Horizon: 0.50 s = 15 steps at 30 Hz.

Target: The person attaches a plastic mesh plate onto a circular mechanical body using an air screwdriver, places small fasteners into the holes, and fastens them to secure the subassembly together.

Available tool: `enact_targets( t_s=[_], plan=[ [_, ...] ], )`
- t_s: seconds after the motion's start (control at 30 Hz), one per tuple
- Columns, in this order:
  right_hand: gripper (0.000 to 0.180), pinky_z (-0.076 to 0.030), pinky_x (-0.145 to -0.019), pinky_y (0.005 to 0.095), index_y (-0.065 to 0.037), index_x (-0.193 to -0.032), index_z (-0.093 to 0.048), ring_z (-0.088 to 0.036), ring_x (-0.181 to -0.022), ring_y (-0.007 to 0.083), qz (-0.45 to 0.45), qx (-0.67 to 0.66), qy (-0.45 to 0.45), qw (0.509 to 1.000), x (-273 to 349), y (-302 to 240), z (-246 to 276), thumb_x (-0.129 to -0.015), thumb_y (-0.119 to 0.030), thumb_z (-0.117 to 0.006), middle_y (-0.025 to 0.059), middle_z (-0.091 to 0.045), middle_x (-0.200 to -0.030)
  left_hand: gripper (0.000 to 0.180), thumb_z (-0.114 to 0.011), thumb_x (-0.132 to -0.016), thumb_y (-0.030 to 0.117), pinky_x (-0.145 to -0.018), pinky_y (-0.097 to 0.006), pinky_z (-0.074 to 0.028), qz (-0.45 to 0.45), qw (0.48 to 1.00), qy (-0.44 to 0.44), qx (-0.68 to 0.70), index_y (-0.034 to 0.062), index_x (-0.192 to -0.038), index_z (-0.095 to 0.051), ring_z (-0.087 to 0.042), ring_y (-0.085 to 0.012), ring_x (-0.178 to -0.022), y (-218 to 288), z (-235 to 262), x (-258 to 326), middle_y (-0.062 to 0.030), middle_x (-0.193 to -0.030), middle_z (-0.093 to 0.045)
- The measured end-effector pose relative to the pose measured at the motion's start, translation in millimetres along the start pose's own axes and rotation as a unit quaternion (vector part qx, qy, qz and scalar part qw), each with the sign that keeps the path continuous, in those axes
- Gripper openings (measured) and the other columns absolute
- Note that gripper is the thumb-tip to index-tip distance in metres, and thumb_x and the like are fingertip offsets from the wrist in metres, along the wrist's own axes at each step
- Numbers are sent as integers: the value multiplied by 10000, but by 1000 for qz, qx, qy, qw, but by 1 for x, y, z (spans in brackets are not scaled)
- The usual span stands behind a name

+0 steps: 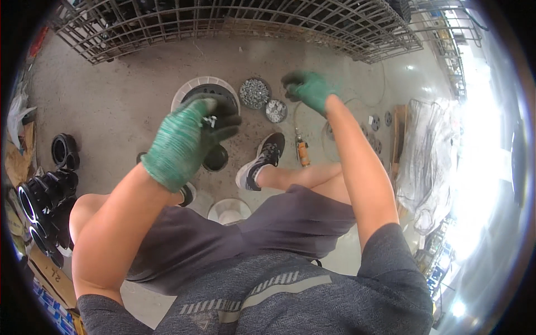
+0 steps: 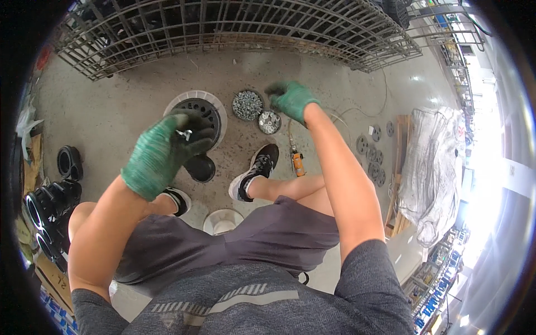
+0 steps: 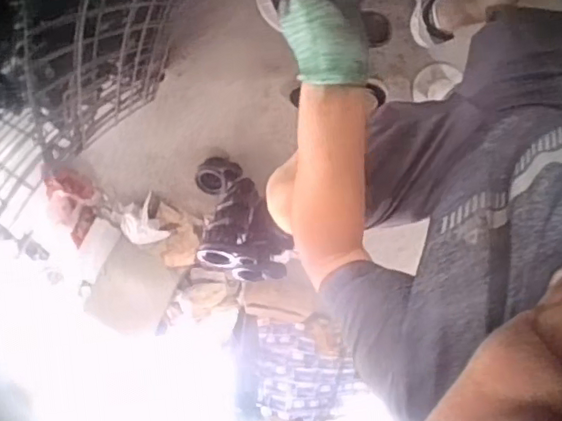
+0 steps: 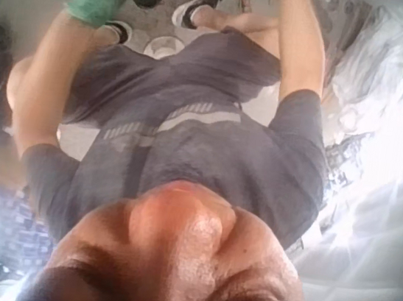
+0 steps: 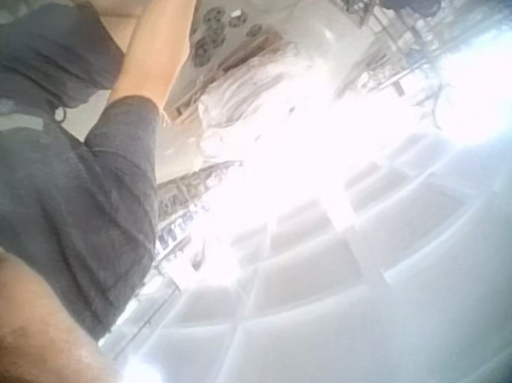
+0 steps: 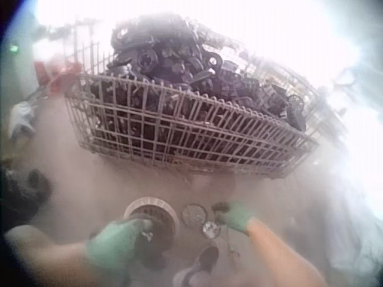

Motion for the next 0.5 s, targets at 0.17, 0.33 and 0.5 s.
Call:
enact_targets(
  t_s=[0.17,0.33,0.5],
  plan=[
    [358,-556,-910,401,-80,-1163,-727,-711,-989,305,-93,311,-59,944,-68,178,-78,-851,-255,-709,177,-728,-1139,300,-540,-1021,217,-982,-422,-529,-29,999,-13,-28,-10,-1202,-615,-646,-267,-1096,21,0,-2,-122,-1166,-642],
    [328,-539,-926,462,-140,-1132,-749,-682,-1047,371,-36,294,51,954,-73,221,-120,-845,-285,-688,161,-723,-1121,365,-529,-1035,312,-964,-407,-525,-39,997,13,-72,4,-1213,-610,-650,-257,-1081,30,1,-1,-120,-1158,-648],
    [358,-530,-955,467,-181,-1191,-730,-671,-1088,377,-119,315,-3,942,-90,272,-144,-848,-275,-691,163,-707,-1189,421,-530,-1026,373,-931,-396,-533,-18,994,23,-108,8,-1225,-597,-658,-243,-1056,41,-3,-4,-130,-1147,-645]
  ],
)
Point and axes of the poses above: each hand's wrist, its own x-axis away from the middle knuckle, its own z-axis out of the back of the hand, y = z × x, the point moved 5 cm from there along -x, towards the middle knuckle
